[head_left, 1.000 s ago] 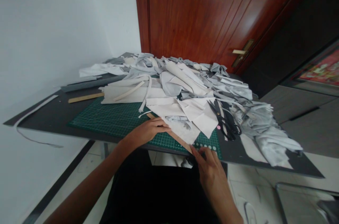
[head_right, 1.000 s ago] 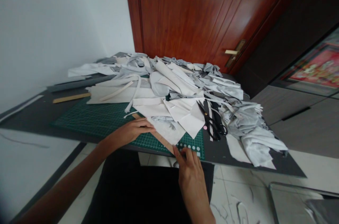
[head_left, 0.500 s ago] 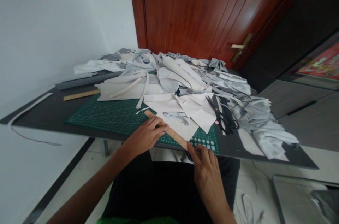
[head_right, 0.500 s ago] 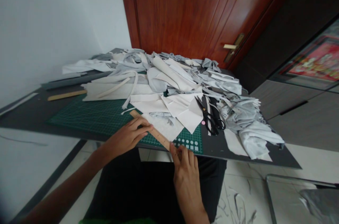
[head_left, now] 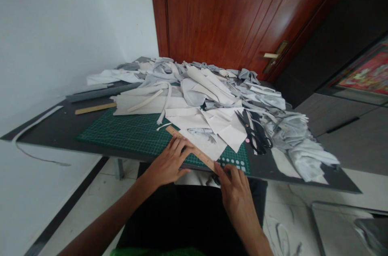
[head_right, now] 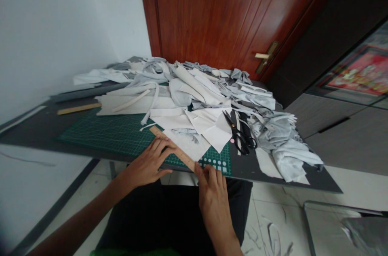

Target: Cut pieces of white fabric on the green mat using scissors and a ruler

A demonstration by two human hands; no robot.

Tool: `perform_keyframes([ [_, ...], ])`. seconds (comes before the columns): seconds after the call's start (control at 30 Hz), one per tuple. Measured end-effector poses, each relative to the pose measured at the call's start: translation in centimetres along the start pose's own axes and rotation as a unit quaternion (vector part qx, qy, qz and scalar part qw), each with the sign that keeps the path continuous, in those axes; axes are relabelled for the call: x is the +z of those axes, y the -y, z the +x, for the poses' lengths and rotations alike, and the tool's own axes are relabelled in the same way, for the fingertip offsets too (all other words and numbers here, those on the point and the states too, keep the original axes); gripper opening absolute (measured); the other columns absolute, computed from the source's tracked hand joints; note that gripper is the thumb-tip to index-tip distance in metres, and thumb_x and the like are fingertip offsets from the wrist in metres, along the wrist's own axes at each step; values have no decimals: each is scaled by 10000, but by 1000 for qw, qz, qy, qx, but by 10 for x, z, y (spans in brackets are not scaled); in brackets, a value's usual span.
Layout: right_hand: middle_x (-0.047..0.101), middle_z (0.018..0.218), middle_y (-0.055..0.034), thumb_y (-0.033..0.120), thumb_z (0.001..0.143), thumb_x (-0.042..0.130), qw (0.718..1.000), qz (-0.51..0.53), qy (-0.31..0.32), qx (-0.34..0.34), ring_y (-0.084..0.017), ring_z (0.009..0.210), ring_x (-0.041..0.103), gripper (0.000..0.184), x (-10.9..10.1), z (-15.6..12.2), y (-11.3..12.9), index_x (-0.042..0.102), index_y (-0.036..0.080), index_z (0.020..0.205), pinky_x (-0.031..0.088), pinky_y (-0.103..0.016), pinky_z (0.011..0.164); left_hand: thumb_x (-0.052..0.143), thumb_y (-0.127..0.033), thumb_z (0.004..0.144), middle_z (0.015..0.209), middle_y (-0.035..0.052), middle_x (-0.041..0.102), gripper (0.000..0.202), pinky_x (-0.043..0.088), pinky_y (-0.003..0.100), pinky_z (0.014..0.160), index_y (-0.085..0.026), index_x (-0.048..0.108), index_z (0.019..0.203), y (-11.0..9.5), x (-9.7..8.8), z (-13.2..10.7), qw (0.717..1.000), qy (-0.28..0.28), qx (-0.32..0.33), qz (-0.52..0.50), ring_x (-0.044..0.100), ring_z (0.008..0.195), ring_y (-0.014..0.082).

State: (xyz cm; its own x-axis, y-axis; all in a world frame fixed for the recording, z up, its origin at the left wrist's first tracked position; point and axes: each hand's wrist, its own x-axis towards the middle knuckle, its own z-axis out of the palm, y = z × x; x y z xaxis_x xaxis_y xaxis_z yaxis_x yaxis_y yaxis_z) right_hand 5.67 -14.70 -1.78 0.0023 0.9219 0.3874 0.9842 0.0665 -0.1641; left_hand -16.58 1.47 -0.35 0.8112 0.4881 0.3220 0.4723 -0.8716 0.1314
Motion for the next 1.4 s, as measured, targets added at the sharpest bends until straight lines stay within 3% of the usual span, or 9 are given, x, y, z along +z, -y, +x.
perform_keyframes([
  [0.13, 579, 1160, -127, 41, 991, 408, 999, 29, -17, 13, -262, 996, 571, 575, 7, -5, 1, 469, 252, 1523, 535, -463, 892, 785, -385, 827, 1396, 175, 507, 619, 325, 601, 1220, -174, 536, 1353, -2, 4, -1, 1000, -1, -11, 27, 417, 1416, 397],
  [0.57, 580, 1130, -119, 66, 998, 396, 997, 56, -24, 40, -276, 995, 581, 608, 10, -10, 10, 442, 311, 1554, 551, -489, 883, 880, -430, 740, 1425, 180, 528, 704, 343, 570, 1229, -180, 545, 1307, -2, 7, 1, 999, -2, -19, 42, 454, 1422, 384],
  [0.73, 608, 1139, -120, 169, 1034, 438, 995, 100, -11, 26, -266, 997, 618, 483, 1, -4, 5, 519, 289, 1494, 576, -461, 868, 901, -268, 715, 1447, 179, 529, 752, 319, 550, 1243, -171, 513, 1352, -5, 5, 3, 997, 14, -20, 78, 445, 1439, 372],
  [0.83, 650, 1135, -113, 278, 1027, 528, 990, 142, 2, -1, -262, 1025, 646, 366, -16, 9, -14, 621, 255, 1380, 577, -432, 893, 856, -134, 716, 1472, 171, 514, 762, 303, 537, 1252, -172, 490, 1384, -7, 6, 2, 995, 23, -21, 97, 426, 1459, 356],
  [0.93, 700, 1057, -113, 304, 1029, 528, 988, 126, -80, 41, -259, 990, 673, 254, -30, 35, -54, 724, 202, 1154, 562, -412, 889, 842, -86, 690, 1473, 177, 512, 785, 305, 541, 1248, -169, 485, 1385, -6, 7, 1, 994, 28, -18, 100, 417, 1466, 364],
  [1.0, 721, 975, -128, 281, 1030, 498, 988, 52, -121, 82, -270, 911, 681, 280, -31, 55, -86, 744, 156, 1077, 552, -421, 855, 841, -72, 672, 1474, 181, 510, 801, 307, 542, 1246, -169, 483, 1382, -6, 7, 1, 995, 29, -19, 96, 415, 1467, 367],
  [1.17, 741, 979, -177, 195, 1013, 481, 989, -79, -18, 122, -279, 885, 707, 298, -12, 88, -135, 753, 89, 1071, 530, -385, 807, 785, -40, 688, 1453, 162, 528, 752, 305, 541, 1246, -183, 489, 1365, -7, 7, 2, 996, 15, -30, 81, 421, 1467, 347],
  [1.27, 737, 991, -186, 205, 1023, 476, 984, -124, 18, 130, -258, 809, 709, 291, -6, 92, -140, 748, 101, 1027, 504, -356, 720, 706, -7, 723, 1409, 143, 558, 689, 287, 527, 1259, -178, 494, 1356, -9, 6, 2, 997, 5, -28, 70, 428, 1464, 318],
  [1.4, 752, 909, -138, 240, 995, 548, 984, -108, 48, 136, -245, 765, 710, 203, -12, 93, -143, 723, 139, 973, 479, -341, 686, 652, -10, 767, 1390, 137, 562, 632, 316, 530, 1245, -181, 490, 1354, -9, 6, 2, 997, -2, -26, 78, 449, 1448, 313],
])
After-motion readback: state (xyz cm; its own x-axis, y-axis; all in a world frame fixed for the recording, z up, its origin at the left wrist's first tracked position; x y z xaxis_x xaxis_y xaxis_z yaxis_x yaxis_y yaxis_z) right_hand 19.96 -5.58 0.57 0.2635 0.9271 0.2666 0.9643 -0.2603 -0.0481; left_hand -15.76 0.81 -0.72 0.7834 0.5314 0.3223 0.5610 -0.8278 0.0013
